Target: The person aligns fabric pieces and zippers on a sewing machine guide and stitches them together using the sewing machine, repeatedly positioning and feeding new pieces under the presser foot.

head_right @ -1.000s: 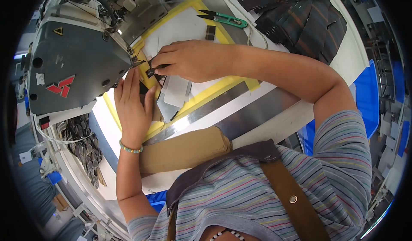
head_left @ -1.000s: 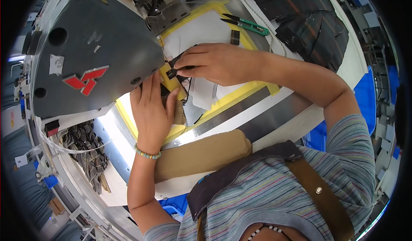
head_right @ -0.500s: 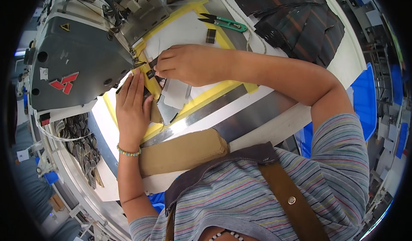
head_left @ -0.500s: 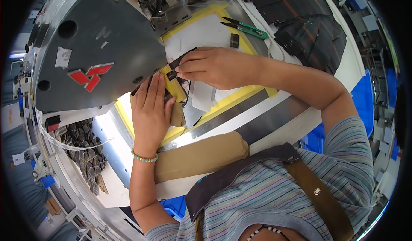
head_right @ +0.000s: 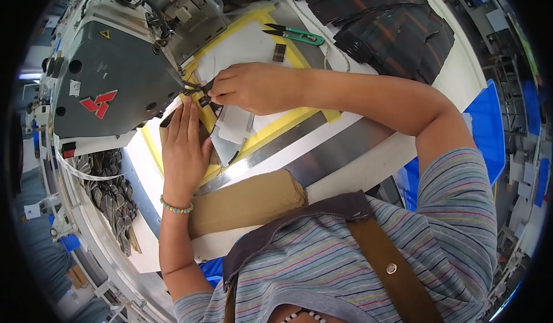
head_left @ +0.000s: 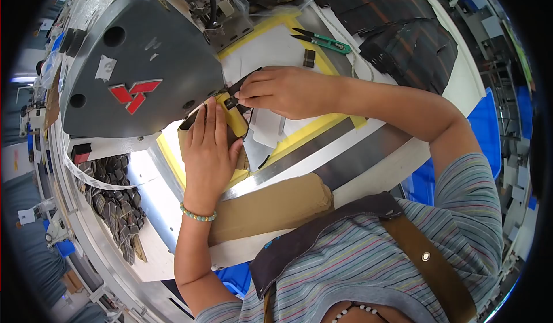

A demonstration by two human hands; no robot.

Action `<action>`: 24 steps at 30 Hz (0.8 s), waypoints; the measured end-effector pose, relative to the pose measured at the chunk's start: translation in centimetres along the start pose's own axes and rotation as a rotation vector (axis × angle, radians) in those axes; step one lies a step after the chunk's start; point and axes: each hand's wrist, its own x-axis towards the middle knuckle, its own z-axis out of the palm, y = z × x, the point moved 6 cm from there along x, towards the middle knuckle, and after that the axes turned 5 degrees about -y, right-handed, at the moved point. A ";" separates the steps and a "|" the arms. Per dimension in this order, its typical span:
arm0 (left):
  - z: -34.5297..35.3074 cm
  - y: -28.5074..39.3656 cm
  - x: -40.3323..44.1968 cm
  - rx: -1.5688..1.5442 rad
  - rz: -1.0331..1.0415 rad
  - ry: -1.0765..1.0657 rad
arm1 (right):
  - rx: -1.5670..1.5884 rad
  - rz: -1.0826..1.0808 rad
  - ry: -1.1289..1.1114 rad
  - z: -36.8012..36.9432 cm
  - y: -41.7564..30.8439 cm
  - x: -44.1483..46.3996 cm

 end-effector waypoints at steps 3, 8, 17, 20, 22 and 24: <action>0.2 0.0 0.0 0.015 -0.009 -0.015 | -0.003 -0.004 0.000 0.2 0.0 -0.1; -0.1 -0.5 0.6 0.006 -0.013 -0.022 | -0.008 -0.024 0.004 0.2 0.6 0.4; -0.1 -2.6 2.2 -0.038 -0.015 -0.039 | -0.048 -0.052 0.081 0.7 3.0 1.6; 0.1 -3.0 2.6 -0.060 -0.041 -0.050 | -0.075 -0.037 0.051 0.9 3.5 1.8; 0.2 -3.1 2.6 -0.050 -0.009 -0.021 | -0.052 -0.049 0.064 0.5 3.4 1.7; 0.4 -3.0 2.5 -0.028 -0.017 -0.031 | -0.075 -0.061 0.126 -0.4 3.2 1.4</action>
